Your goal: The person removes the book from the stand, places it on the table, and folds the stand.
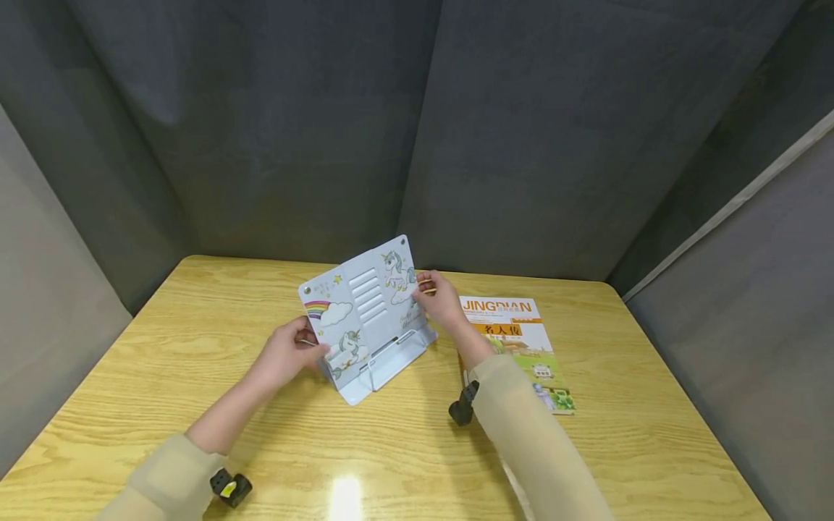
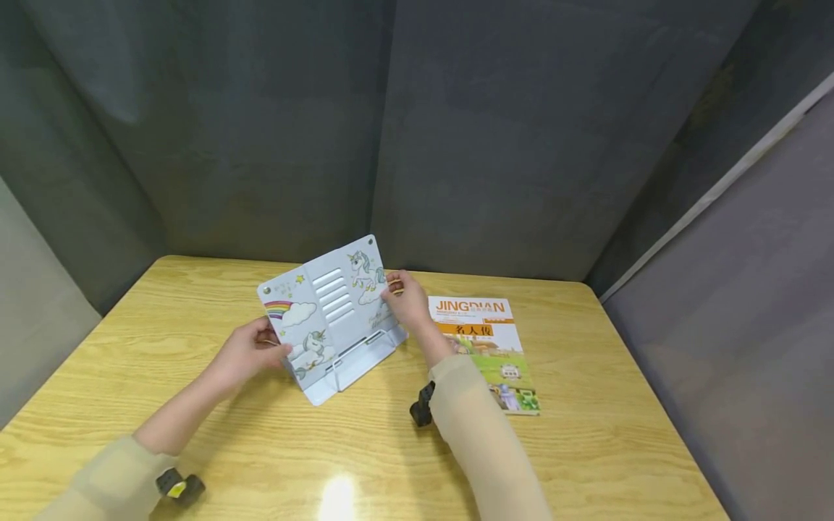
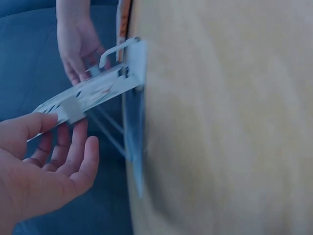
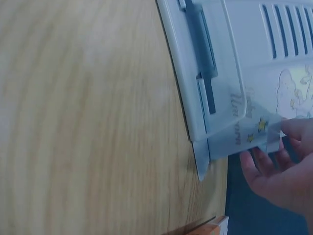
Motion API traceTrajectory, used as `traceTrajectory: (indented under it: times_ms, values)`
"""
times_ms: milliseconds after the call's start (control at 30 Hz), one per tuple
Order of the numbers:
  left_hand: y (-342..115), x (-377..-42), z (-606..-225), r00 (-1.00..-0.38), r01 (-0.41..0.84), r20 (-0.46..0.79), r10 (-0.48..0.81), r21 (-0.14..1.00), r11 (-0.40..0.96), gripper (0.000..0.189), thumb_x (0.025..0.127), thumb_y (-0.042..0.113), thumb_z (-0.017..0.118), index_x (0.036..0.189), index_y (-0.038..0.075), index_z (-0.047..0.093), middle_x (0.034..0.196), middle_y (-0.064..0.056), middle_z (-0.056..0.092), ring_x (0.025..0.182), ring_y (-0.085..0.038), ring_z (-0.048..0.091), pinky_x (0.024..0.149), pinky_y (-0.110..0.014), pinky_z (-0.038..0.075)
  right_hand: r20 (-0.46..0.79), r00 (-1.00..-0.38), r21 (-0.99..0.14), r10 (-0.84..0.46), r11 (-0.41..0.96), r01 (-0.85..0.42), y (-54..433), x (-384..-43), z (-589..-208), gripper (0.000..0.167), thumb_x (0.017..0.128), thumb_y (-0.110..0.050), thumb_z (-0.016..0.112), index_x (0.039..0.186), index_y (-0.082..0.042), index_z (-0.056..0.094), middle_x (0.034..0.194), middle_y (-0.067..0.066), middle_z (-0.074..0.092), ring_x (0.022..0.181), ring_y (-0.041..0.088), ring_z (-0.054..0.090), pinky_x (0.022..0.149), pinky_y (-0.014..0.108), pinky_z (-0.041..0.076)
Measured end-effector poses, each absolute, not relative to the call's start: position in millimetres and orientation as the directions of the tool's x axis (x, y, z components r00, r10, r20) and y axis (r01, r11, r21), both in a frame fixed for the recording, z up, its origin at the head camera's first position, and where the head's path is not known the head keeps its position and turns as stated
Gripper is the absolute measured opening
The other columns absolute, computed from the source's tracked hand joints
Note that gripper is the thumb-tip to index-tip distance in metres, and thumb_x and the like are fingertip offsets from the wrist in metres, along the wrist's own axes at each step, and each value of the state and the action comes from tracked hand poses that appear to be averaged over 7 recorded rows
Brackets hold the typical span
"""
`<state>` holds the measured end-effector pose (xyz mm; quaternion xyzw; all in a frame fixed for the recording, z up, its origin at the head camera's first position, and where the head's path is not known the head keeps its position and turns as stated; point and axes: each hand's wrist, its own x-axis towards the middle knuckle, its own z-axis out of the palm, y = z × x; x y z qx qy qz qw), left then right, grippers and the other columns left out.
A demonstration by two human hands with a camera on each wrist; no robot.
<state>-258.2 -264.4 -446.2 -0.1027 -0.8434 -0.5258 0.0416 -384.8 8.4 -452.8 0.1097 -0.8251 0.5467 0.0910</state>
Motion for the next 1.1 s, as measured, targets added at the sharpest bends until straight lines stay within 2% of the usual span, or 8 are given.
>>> traceTrajectory:
  times_ms: [133, 333, 433, 567, 800, 1100]
  values:
    - [-272, -261, -435, -0.965, 0.261, 0.217, 0.149, 0.857, 0.444, 0.037, 0.085, 0.008, 0.068, 0.116, -0.004, 0.051, 0.097, -0.018, 0.061, 0.084, -0.019, 0.06, 0.07, -0.032, 0.056, 0.324, -0.944, -0.864, -0.062, 0.388, -0.322, 5, -376, -454, 0.039, 0.087, -0.004, 0.065, 0.124, -0.001, 0.052, 0.109, 0.02, 0.06, 0.097, 0.03, 0.057, 0.083, 0.036, 0.05]
    - [-281, -267, -417, -0.948, 0.311, 0.25, 0.196, 0.854, 0.417, 0.049, 0.089, 0.007, 0.064, 0.131, 0.0, 0.04, 0.108, -0.024, 0.06, 0.09, -0.026, 0.063, 0.076, -0.039, 0.057, 0.33, -0.942, -0.847, -0.058, 0.423, -0.322, -1, -363, -459, 0.055, 0.085, -0.011, 0.069, 0.134, -0.009, 0.045, 0.123, 0.016, 0.057, 0.11, 0.031, 0.053, 0.093, 0.042, 0.045]
    - [-284, -268, -410, -0.938, 0.335, 0.266, 0.223, 0.859, 0.387, 0.053, 0.091, 0.005, 0.061, 0.137, 0.002, 0.036, 0.112, -0.026, 0.059, 0.094, -0.029, 0.062, 0.076, -0.038, 0.057, 0.354, -0.933, -0.833, -0.061, 0.433, -0.344, -6, -355, -461, 0.06, 0.082, -0.012, 0.072, 0.136, -0.009, 0.045, 0.13, 0.016, 0.054, 0.116, 0.033, 0.051, 0.096, 0.044, 0.046]
    - [-287, -270, -404, -0.926, 0.36, 0.284, 0.248, 0.863, 0.354, 0.055, 0.091, 0.002, 0.059, 0.14, 0.006, 0.034, 0.114, -0.025, 0.058, 0.095, -0.031, 0.061, 0.074, -0.031, 0.057, 0.376, -0.924, -0.816, -0.065, 0.45, -0.364, -13, -349, -464, 0.066, 0.08, -0.013, 0.075, 0.137, -0.008, 0.044, 0.136, 0.016, 0.048, 0.121, 0.034, 0.048, 0.1, 0.045, 0.043]
    - [-290, -273, -403, -0.913, 0.39, 0.306, 0.269, 0.847, 0.361, 0.056, 0.09, 0.001, 0.06, 0.14, 0.009, 0.036, 0.114, -0.024, 0.058, 0.095, -0.032, 0.062, 0.077, -0.042, 0.057, 0.38, -0.923, -0.808, -0.067, 0.461, -0.366, -24, -345, -467, 0.074, 0.077, -0.017, 0.078, 0.14, -0.008, 0.04, 0.142, 0.017, 0.041, 0.131, 0.033, 0.038, 0.111, 0.044, 0.032]
    - [-290, -272, -402, -0.906, 0.402, 0.312, 0.285, 0.844, 0.356, 0.056, 0.091, 0.003, 0.06, 0.141, 0.011, 0.036, 0.114, -0.024, 0.059, 0.095, -0.032, 0.062, 0.077, -0.038, 0.057, 0.375, -0.927, -0.819, -0.029, 0.459, -0.345, -33, -334, -466, 0.084, 0.074, -0.022, 0.081, 0.144, -0.012, 0.035, 0.147, 0.019, 0.032, 0.134, 0.037, 0.032, 0.111, 0.05, 0.028]
